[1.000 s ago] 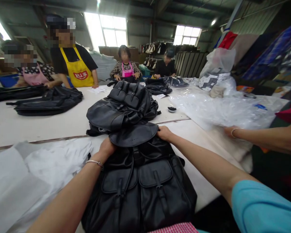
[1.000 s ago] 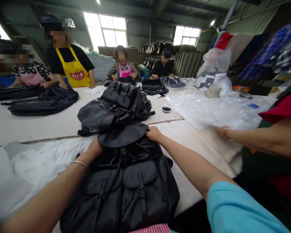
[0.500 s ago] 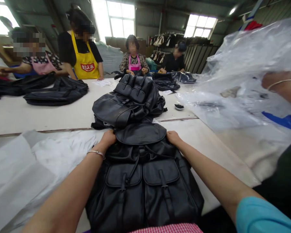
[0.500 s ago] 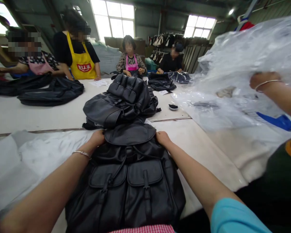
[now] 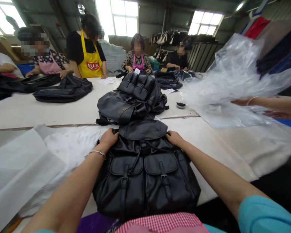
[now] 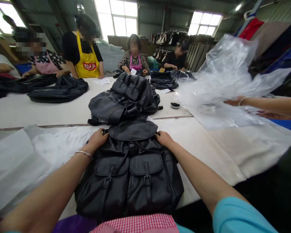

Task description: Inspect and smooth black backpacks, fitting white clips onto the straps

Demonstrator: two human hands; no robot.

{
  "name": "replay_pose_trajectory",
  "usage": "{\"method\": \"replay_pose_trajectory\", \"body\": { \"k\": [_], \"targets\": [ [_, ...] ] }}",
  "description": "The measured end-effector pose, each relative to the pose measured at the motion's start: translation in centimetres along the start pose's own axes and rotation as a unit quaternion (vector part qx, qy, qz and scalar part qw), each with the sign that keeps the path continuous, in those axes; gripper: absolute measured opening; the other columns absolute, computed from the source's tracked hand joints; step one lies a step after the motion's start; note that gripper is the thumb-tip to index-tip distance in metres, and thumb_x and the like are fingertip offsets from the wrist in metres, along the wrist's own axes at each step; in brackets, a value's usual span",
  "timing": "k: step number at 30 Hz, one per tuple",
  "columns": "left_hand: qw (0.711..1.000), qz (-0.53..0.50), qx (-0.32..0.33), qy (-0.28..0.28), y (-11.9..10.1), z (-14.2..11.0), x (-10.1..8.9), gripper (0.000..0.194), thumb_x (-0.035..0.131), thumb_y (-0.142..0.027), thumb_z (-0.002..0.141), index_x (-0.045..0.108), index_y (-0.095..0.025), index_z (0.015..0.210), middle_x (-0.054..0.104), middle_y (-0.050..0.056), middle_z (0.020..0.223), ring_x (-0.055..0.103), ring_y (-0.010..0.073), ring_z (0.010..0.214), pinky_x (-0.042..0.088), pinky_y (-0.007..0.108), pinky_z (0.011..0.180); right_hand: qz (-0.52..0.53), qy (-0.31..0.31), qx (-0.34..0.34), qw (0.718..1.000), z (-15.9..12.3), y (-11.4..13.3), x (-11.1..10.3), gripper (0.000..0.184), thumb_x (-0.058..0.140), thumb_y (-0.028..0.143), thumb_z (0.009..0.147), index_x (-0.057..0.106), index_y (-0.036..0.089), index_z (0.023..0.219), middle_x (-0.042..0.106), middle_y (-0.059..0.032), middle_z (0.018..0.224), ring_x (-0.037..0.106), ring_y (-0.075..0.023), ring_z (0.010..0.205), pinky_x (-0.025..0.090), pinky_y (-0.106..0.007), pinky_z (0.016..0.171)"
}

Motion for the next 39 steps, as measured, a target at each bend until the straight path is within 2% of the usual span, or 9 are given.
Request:
{"method": "replay_pose_trajectory", "body": {
  "k": [6,9,14,18,25,30,34,36,39],
  "targets": [
    [0.966,-0.032,0.235,-0.104,0.0,-8.2,-5.0,0.05,0.053,-0.046,0.089,0.057,-0.017,0.13,0.061,0.014,0.13,0.054,0.0296,0.125,0.039,0.043,0.111,0.046,-0.114,-0.107,0.987,-7.7,0.0,-5.2,0.054,0.048,0.045,0.094,0.053,0.014,0.138,0.054,-0.0172,0.14,0.051,-0.0291,0.13,0.038,-0.044,0.111],
    [0.95,-0.089,0.294,-0.058,0.0,-14.4,-6.1,0.049,0.052,-0.051,0.09,0.062,-0.021,0.127,0.058,0.011,0.136,0.052,0.0274,0.129,0.038,0.042,0.114,0.076,-0.177,-0.204,0.96,-12.8,2.8,-7.0,0.059,0.047,0.048,0.095,0.046,0.019,0.146,0.04,-0.0137,0.154,0.035,-0.0295,0.143,0.028,-0.049,0.119],
    [0.93,-0.077,0.346,0.1,-0.3,-23.6,-3.4,0.056,0.056,-0.052,0.088,0.051,-0.037,0.141,0.048,0.005,0.15,0.04,0.0302,0.14,0.03,0.054,0.118,0.014,0.005,-0.283,0.959,-18.1,6.8,-3.2,0.058,0.048,0.052,0.095,0.045,0.028,0.147,0.039,-0.008,0.155,0.027,-0.0336,0.147,0.022,-0.058,0.118],
    [0.926,-0.039,0.371,0.062,0.3,-27.2,-1.1,0.071,0.063,-0.056,0.083,0.041,-0.038,0.148,0.039,0.007,0.155,0.035,0.0357,0.143,0.021,0.064,0.117,-0.046,0.1,-0.267,0.957,-18.8,7.3,-1.1,0.053,0.046,0.052,0.096,0.052,0.027,0.143,0.044,-0.0083,0.152,0.034,-0.0349,0.144,0.026,-0.061,0.114],
    [0.929,-0.043,0.366,0.022,0.6,-27.6,-1.2,0.064,0.059,-0.052,0.087,0.046,-0.03,0.146,0.044,0.009,0.152,0.036,0.0324,0.142,0.024,0.057,0.119,-0.034,-0.029,-0.337,0.941,-15.5,12.4,-3.6,0.046,0.046,0.042,0.098,0.058,0.02,0.136,0.051,-0.0117,0.147,0.041,-0.0304,0.139,0.029,-0.049,0.115],
    [0.941,-0.139,0.296,-0.086,1.4,-28.0,-2.3,0.044,0.055,-0.046,0.09,0.061,-0.025,0.128,0.053,0.01,0.144,0.04,0.0299,0.14,0.031,0.051,0.119,-0.094,0.116,-0.276,0.949,-12.4,13.6,0.1,0.062,0.049,0.047,0.096,0.039,0.02,0.15,0.031,-0.0122,0.159,0.03,-0.0348,0.145,0.023,-0.056,0.117],
    [0.948,-0.272,0.063,-0.151,5.8,-28.8,-1.7,0.048,0.057,-0.048,0.087,0.057,-0.022,0.127,0.051,0.014,0.143,0.046,0.0315,0.135,0.04,0.051,0.114,-0.043,0.124,-0.293,0.947,-13.6,12.4,-1.1,0.054,0.045,0.045,0.098,0.048,0.018,0.145,0.042,-0.0116,0.153,0.037,-0.0268,0.143,0.028,-0.042,0.118],
    [0.904,-0.405,-0.092,-0.106,7.9,-29.3,-0.6,0.048,0.059,-0.049,0.085,0.054,-0.021,0.123,0.054,0.017,0.139,0.052,0.0319,0.13,0.049,0.05,0.106,0.001,0.086,-0.325,0.942,-15.9,11.6,-2.7,0.054,0.042,0.047,0.098,0.05,0.019,0.144,0.043,-0.0106,0.153,0.036,-0.0243,0.144,0.028,-0.04,0.119],
    [0.767,-0.613,-0.185,-0.026,8.3,-29.8,0.6,0.033,0.058,-0.045,0.088,0.056,-0.021,0.112,0.057,0.016,0.138,0.055,0.0276,0.128,0.055,0.042,0.098,0.0,0.071,-0.352,0.933,-20.3,10.1,-2.9,0.055,0.043,0.051,0.098,0.048,0.024,0.145,0.042,-0.0087,0.154,0.036,-0.0263,0.144,0.028,-0.045,0.118]
  ]
}}
Point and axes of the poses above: each hand's wrist, its own z-axis towards the middle knuckle, its own x-axis out of the palm, y = z × x, the point moved 3 cm from there along z, towards the middle knuckle
